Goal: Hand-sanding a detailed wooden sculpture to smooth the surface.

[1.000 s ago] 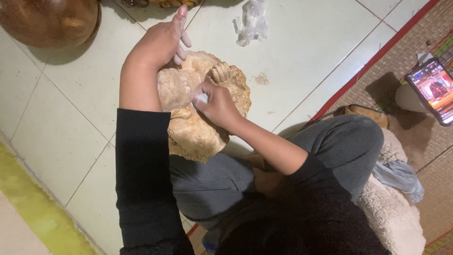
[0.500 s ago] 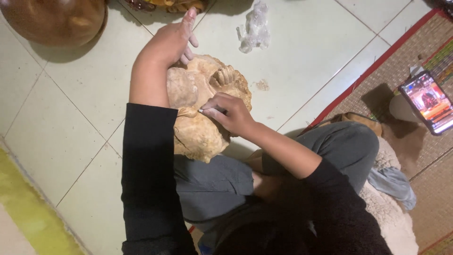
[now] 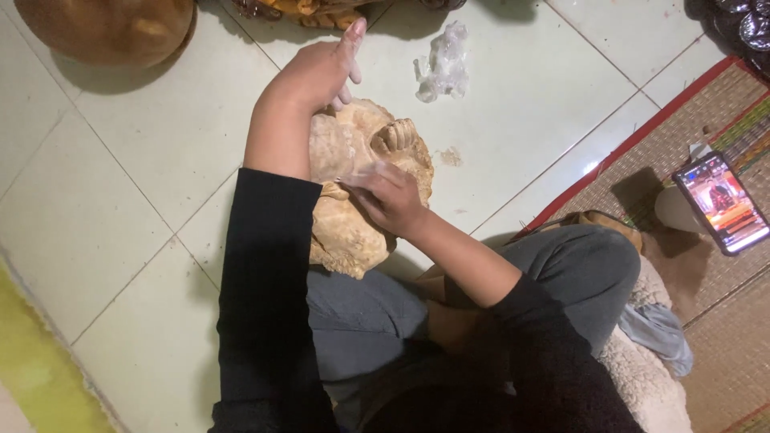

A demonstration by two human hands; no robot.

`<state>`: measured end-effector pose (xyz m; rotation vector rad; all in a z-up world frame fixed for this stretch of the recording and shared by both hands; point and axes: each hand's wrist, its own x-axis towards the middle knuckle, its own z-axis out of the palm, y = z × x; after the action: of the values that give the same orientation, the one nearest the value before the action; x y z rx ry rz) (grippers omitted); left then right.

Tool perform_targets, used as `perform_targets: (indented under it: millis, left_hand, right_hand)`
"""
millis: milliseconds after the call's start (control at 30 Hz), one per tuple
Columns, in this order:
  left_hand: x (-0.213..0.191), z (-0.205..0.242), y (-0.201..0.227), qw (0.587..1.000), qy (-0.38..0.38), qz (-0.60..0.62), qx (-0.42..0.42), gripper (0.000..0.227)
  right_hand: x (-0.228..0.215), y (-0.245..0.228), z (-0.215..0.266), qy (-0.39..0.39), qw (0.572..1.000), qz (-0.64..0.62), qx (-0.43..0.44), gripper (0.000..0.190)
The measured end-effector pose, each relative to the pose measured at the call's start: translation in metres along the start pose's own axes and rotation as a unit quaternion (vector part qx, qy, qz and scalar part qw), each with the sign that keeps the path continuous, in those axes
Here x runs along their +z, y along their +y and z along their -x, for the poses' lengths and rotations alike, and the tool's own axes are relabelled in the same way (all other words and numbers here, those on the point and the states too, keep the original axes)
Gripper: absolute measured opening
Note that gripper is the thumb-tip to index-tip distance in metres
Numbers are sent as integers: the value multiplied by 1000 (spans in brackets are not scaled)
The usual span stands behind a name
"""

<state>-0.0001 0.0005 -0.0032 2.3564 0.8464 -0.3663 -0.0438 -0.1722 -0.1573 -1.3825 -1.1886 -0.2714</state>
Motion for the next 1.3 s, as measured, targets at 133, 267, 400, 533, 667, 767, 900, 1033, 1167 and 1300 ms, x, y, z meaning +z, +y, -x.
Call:
perform_targets:
  millis: [133, 267, 400, 533, 667, 767, 900, 1033, 1167, 1300]
  left_hand:
    - [1, -6, -4, 999, 15, -4, 29, 98]
    - [4, -6, -4, 1000, 2, 24, -1, 92]
    - [3, -2, -1, 999, 20, 27, 1, 92]
    - [4, -1, -1, 999, 23, 40, 4, 90]
    - [3, -4, 4, 999, 20, 40, -19, 91]
    - [5, -5, 0, 999, 16, 36, -12, 90]
    - [10, -12, -3, 999, 27, 40, 18, 89]
    - [11, -17, -4, 999, 27, 27, 15, 88]
    - [12, -17, -4, 999, 24, 37, 9, 86]
    - [13, -17, -4, 999, 22, 34, 11, 88]
  right_hand:
    - [-4, -5, -15, -3, 999, 10, -51, 24]
    - [-5, 2, -4, -11, 999, 10, -36, 28]
    - [-1, -3, -8, 6, 999, 13, -47, 28]
    - [-5, 15, 4, -5, 997, 31, -70, 26]
    - [-14, 19, 11, 0, 1000, 13, -9, 22]
    - [-12, 8, 0, 2, 999, -24, -30, 22]
    - [-10, 14, 5, -27, 999, -40, 7, 25]
    - [-10, 18, 13, -21, 998, -49, 28, 22]
    - [-12, 8, 12, -23, 999, -32, 9, 23]
    - [-14, 5, 23, -22, 999, -8, 26, 22]
